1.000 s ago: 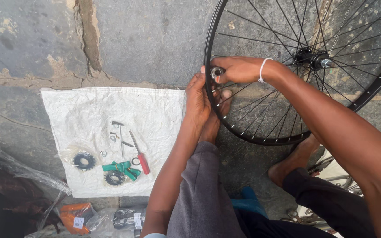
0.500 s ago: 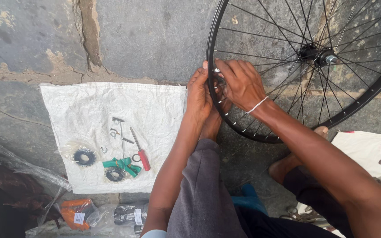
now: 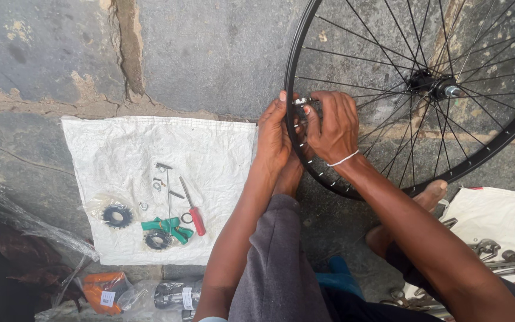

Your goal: The person assembles or repairs a bicycle wheel, inserting and tightening spoke nipples through the rim into the spokes by hand.

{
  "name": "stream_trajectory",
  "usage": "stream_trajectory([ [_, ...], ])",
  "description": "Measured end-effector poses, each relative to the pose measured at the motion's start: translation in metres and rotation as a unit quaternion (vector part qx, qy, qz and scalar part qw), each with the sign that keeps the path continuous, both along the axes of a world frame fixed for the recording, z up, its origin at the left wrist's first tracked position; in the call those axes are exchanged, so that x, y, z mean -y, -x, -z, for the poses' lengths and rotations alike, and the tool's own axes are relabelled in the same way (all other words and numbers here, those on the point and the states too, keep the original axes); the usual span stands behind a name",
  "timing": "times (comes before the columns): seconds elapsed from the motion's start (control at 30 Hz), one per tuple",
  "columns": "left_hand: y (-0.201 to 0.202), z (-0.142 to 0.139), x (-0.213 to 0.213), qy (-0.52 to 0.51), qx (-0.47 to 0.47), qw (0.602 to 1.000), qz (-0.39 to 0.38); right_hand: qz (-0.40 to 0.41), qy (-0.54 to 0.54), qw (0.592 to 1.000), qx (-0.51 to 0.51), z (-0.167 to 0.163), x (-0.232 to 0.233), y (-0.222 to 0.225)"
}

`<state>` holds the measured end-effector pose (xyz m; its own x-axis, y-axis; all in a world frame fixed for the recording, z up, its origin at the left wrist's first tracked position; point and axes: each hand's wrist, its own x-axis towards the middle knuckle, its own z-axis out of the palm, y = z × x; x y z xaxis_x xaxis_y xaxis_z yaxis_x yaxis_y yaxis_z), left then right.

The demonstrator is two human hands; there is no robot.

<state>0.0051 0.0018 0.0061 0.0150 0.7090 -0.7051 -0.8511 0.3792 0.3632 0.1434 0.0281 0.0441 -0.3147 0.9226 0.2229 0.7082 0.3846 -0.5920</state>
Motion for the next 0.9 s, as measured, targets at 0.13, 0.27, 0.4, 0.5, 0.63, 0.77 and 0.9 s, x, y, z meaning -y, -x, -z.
stream_trajectory([
  [0.13, -0.001, 0.001, 0.002, 0.007, 0.006, 1.000, -0.003, -0.073, 0.014, 0.996, 0.038, 0.001, -0.001, -0.001],
  [0.27, -0.002, 0.004, 0.003, 0.011, -0.001, 1.000, -0.003, -0.033, 0.022, 0.999, 0.029, 0.003, 0.001, 0.001],
  [0.4, -0.002, 0.004, 0.002, 0.003, 0.019, 1.000, -0.010, -0.002, 0.033, 0.999, 0.002, 0.004, 0.002, 0.004],
  [0.5, -0.002, 0.004, 0.002, 0.002, 0.018, 1.000, -0.006, -0.068, -0.031, 0.995, 0.060, 0.004, 0.001, 0.002],
  [0.63, -0.003, 0.004, 0.001, 0.022, -0.018, 1.000, -0.001, 0.010, 0.010, 1.000, 0.006, 0.000, 0.001, 0.002],
  [0.77, -0.004, 0.005, 0.001, 0.019, -0.011, 1.000, -0.006, 0.108, 0.171, 0.978, -0.044, -0.010, -0.002, 0.002],
  [0.9, -0.003, 0.005, 0.001, -0.001, 0.013, 1.000, -0.020, 0.023, 0.291, 0.957, 0.007, -0.020, -0.026, -0.001],
])
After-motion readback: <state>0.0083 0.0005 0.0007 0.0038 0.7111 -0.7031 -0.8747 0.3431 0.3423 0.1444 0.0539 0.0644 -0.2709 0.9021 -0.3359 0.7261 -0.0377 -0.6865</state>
